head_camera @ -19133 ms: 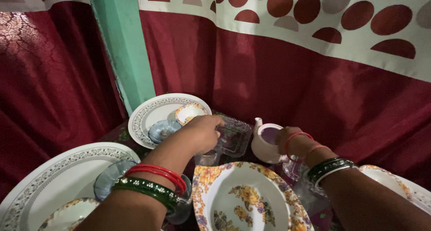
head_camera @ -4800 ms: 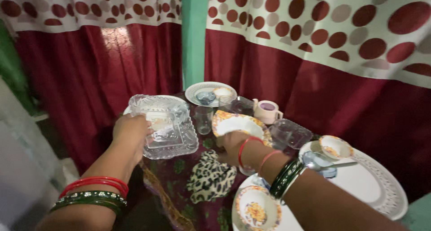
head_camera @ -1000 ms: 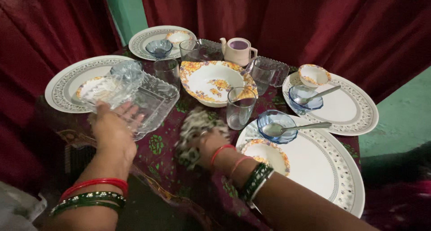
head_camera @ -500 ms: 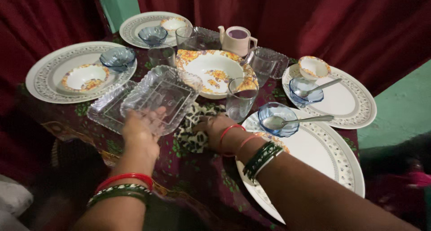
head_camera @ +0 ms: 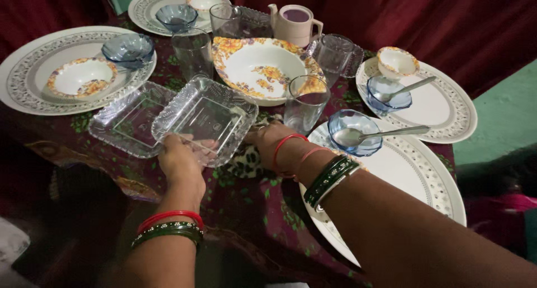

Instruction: The person dries a white ceramic pitcher with a patterned cloth, then dries a clear glass square plate. The person places the dried items on a table with other dishes.

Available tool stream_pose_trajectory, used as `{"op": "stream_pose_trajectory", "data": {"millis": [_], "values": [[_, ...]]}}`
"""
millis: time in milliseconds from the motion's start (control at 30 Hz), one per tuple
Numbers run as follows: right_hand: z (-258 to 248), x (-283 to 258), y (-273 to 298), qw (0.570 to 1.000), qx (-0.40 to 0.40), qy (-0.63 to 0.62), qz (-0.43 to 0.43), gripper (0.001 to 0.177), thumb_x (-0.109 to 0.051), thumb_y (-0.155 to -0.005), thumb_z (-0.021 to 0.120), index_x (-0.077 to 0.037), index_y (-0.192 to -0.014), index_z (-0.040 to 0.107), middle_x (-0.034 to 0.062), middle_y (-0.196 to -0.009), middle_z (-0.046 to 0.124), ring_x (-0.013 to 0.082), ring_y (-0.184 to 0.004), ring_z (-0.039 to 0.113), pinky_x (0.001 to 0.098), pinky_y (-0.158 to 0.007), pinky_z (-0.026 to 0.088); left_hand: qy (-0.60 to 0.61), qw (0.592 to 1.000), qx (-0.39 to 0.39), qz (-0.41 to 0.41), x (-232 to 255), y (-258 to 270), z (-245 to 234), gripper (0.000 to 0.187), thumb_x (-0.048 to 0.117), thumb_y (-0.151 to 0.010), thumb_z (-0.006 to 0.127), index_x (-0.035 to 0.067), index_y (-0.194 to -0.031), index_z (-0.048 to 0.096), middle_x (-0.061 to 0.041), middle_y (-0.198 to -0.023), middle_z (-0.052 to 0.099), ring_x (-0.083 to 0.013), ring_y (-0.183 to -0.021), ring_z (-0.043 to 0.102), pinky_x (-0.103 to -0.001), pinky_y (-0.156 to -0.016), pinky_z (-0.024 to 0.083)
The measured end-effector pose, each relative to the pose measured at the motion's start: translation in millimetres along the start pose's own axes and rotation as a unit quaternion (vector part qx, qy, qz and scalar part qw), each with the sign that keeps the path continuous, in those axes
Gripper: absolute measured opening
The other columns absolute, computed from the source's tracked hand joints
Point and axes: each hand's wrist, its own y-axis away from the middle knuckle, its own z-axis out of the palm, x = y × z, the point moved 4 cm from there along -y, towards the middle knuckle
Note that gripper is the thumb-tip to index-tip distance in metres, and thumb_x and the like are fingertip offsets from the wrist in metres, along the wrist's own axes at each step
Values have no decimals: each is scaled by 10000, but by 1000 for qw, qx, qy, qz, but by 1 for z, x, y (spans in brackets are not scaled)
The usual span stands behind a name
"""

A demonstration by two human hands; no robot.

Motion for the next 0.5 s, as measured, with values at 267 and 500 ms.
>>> {"op": "stream_pose_trajectory", "data": {"millis": [267, 500], "values": [[3, -4, 5, 999, 25, -31, -13, 606, -127, -745, 709, -321, -1317, 653, 97, -1226, 701, 368, -1163, 610, 463, -971, 523, 11, 998, -54, -4, 21, 16, 15, 428, 429, -1042, 301, 45, -1120, 472, -279, -1003, 725, -355, -838, 729, -441, -685, 571], [-99, 7, 43, 982, 8, -173, -82, 563, -133, -768, 624, -308, -1296, 707, 130, -1116, 757, 320, -1027, 725, 416, -924, 572, -60, 978, -66, 189, 199, 64, 81, 425, 361, -1010, 339, 61, -1254, 517, -187, -1050, 731, -304, -880, 736, -432, -702, 604]]}}
